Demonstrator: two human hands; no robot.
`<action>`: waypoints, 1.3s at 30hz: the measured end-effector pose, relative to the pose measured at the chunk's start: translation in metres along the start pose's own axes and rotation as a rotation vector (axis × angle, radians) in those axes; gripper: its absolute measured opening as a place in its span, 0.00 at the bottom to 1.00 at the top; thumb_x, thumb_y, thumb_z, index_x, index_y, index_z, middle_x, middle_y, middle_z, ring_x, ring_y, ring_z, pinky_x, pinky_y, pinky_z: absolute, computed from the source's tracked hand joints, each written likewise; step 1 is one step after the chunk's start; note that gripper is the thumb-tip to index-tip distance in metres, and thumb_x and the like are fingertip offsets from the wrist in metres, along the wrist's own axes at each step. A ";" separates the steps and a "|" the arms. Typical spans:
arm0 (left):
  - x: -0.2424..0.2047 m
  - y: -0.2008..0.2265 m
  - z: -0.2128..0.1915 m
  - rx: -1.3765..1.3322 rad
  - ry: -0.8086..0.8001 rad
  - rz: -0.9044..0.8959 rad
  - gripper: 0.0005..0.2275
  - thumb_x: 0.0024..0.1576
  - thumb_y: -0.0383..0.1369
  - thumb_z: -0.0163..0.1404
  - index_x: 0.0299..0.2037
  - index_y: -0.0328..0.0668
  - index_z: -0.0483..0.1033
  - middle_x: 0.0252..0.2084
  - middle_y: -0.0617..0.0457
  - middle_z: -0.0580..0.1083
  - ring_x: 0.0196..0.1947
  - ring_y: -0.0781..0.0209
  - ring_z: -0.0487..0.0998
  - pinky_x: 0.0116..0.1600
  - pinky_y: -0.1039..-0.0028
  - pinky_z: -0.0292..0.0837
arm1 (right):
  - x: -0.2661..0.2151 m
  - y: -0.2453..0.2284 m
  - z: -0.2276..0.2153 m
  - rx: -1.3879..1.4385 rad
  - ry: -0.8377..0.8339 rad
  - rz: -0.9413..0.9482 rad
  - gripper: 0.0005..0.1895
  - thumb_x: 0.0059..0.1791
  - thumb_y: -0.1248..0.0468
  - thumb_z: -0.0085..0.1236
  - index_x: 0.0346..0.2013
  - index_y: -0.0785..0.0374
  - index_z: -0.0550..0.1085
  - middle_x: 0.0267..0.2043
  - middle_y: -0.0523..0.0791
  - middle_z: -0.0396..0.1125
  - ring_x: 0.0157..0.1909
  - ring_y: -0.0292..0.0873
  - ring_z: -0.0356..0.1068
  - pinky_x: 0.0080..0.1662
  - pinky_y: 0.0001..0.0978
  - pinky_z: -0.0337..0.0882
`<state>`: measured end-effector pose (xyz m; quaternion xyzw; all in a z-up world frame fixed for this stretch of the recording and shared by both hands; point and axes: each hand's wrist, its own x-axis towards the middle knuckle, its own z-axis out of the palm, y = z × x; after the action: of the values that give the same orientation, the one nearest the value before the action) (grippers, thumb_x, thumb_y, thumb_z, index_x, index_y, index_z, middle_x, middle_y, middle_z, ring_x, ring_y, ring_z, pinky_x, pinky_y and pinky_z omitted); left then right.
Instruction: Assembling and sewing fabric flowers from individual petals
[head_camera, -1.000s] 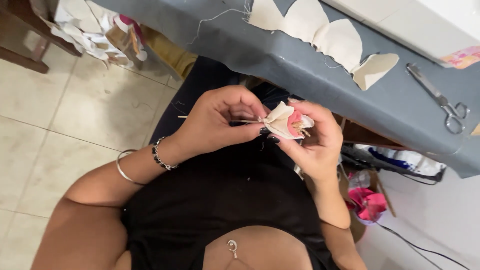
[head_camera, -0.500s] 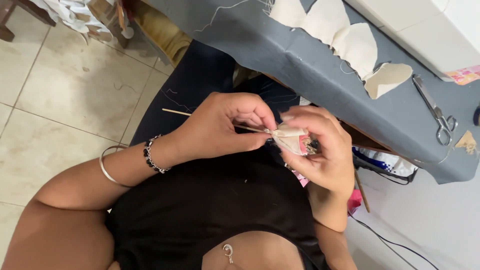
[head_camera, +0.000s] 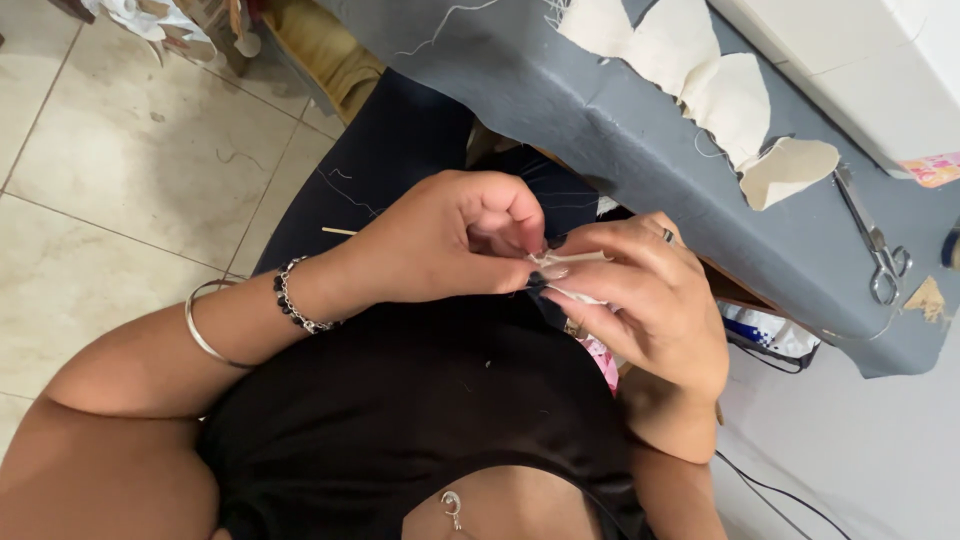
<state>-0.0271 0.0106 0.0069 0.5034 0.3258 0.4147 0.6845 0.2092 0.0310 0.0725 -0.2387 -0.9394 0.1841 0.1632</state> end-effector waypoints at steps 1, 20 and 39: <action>0.000 -0.002 0.000 -0.002 0.001 -0.003 0.04 0.52 0.26 0.59 0.34 0.43 0.77 0.27 0.60 0.80 0.32 0.74 0.81 0.41 0.87 0.77 | 0.002 -0.001 -0.002 0.003 -0.002 0.001 0.07 0.55 0.62 0.60 0.47 0.56 0.75 0.50 0.49 0.70 0.42 0.45 0.74 0.48 0.38 0.62; -0.008 -0.004 0.002 -0.021 -0.076 0.164 0.05 0.61 0.30 0.55 0.45 0.41 0.76 0.36 0.57 0.80 0.36 0.75 0.79 0.44 0.87 0.73 | 0.006 -0.026 -0.005 0.007 0.142 0.139 0.07 0.53 0.63 0.59 0.39 0.63 0.79 0.45 0.50 0.72 0.42 0.46 0.74 0.46 0.36 0.66; -0.010 -0.017 0.005 0.304 0.074 0.578 0.03 0.61 0.27 0.58 0.41 0.40 0.77 0.46 0.49 0.81 0.44 0.60 0.85 0.49 0.80 0.78 | 0.015 -0.023 -0.009 0.161 0.168 0.058 0.04 0.51 0.68 0.63 0.39 0.64 0.80 0.43 0.50 0.74 0.42 0.45 0.77 0.47 0.32 0.69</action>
<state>-0.0235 -0.0033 -0.0077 0.6560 0.2523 0.5563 0.4433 0.1912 0.0225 0.0930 -0.2663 -0.8973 0.2432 0.2545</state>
